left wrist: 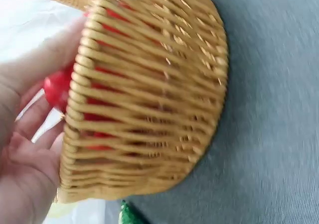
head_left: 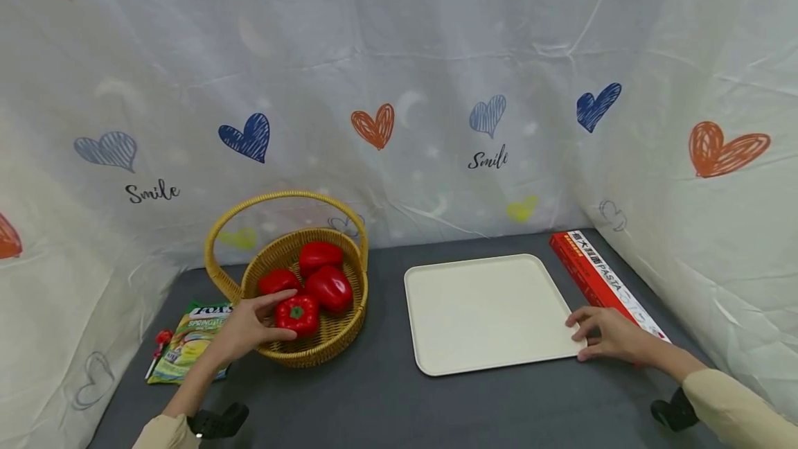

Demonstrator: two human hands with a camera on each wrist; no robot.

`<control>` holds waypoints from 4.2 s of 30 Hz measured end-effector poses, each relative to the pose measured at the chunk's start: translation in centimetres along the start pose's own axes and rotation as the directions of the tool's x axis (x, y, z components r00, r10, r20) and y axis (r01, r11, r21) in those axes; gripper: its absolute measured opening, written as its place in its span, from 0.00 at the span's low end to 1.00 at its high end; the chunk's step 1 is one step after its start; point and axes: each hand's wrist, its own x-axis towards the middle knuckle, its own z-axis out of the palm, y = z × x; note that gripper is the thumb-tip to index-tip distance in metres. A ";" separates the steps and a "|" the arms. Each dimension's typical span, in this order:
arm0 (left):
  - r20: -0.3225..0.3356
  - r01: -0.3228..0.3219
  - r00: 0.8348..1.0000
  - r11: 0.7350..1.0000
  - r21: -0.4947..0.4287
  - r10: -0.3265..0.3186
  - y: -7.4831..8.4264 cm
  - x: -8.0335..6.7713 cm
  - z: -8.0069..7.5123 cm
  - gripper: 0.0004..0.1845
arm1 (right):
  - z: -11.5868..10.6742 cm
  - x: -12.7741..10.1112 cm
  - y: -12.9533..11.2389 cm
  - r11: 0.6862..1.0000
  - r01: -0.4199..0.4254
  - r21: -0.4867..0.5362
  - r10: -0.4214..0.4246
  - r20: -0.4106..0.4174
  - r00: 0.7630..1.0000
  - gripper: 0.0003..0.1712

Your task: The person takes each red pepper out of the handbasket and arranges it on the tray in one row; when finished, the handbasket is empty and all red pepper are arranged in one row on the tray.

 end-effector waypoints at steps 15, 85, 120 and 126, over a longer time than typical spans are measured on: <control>-0.023 0.105 0.993 0.969 -0.222 -0.113 1.2 -0.1 -1.1 0.38 | 0.0 0.2 0.1 1.000 -0.024 0.012 0.024 0.007 1.000 0.16; 0.017 -0.134 0.990 0.966 -0.222 0.141 11.7 21.5 29.8 0.33 | 1.7 -2.0 -1.1 0.998 -0.061 0.024 0.062 -0.022 0.998 0.11; -0.070 -0.185 0.982 0.975 -0.120 0.177 12.9 22.4 32.6 0.38 | 2.2 -1.9 -1.0 0.995 -0.068 0.067 0.071 -0.042 0.997 0.11; -0.099 -0.197 0.978 0.967 -0.159 0.182 12.5 22.6 32.5 0.39 | 2.1 -1.7 -1.0 0.997 -0.054 0.054 0.057 -0.043 0.997 0.10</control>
